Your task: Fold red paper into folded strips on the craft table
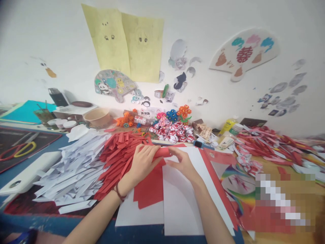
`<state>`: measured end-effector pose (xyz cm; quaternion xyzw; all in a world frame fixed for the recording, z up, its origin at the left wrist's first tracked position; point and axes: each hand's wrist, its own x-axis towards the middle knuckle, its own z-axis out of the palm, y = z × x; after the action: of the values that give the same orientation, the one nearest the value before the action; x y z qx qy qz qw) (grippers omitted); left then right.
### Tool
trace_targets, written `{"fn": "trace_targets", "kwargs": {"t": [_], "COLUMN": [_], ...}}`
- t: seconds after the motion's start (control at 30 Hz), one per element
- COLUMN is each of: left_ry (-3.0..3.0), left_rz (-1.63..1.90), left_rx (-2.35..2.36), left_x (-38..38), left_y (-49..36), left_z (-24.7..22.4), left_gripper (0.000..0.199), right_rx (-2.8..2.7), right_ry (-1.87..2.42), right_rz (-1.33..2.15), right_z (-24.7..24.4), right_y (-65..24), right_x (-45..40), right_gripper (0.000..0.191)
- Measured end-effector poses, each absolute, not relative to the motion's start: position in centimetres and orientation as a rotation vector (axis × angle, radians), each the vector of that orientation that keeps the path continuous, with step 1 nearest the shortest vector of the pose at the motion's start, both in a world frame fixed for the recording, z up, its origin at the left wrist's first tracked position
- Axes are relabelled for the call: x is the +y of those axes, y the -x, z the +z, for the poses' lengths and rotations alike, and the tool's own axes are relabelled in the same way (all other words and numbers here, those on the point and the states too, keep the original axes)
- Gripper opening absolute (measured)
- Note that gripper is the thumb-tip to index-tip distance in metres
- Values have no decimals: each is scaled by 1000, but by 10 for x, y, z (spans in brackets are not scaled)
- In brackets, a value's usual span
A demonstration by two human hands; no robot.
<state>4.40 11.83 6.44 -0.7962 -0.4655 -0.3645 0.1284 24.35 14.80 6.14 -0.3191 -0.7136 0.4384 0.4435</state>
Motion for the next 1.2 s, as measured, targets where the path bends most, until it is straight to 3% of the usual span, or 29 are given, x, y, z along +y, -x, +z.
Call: {"fn": "trace_targets", "kwargs": {"t": [0.17,0.33,0.53,0.9,1.2], "left_ry": [2267,2339,2280,2768,2467], "left_rz": [-1450,-1831,-2190,-2467,-2167], "left_rx": [-1538,-1825,-1996,-1963,-1886], "left_x": [116,119,128,122,125], "left_y": [-44,-46,-48,-46,-47], "left_z": [70,70,60,74,66], "left_gripper": [26,25,28,39,28], "right_rx": [-1559,-1642,-1648,-1625,-1649], "right_ry": [907,943,991,958,945], "right_rz": [1081,1209,1247,1258,1305], "right_z": [54,50,53,57,58], "right_y": [-242,-239,-239,-246,-245], "right_x": [154,154,151,151,151], "right_gripper": [53,32,31,31,33]}}
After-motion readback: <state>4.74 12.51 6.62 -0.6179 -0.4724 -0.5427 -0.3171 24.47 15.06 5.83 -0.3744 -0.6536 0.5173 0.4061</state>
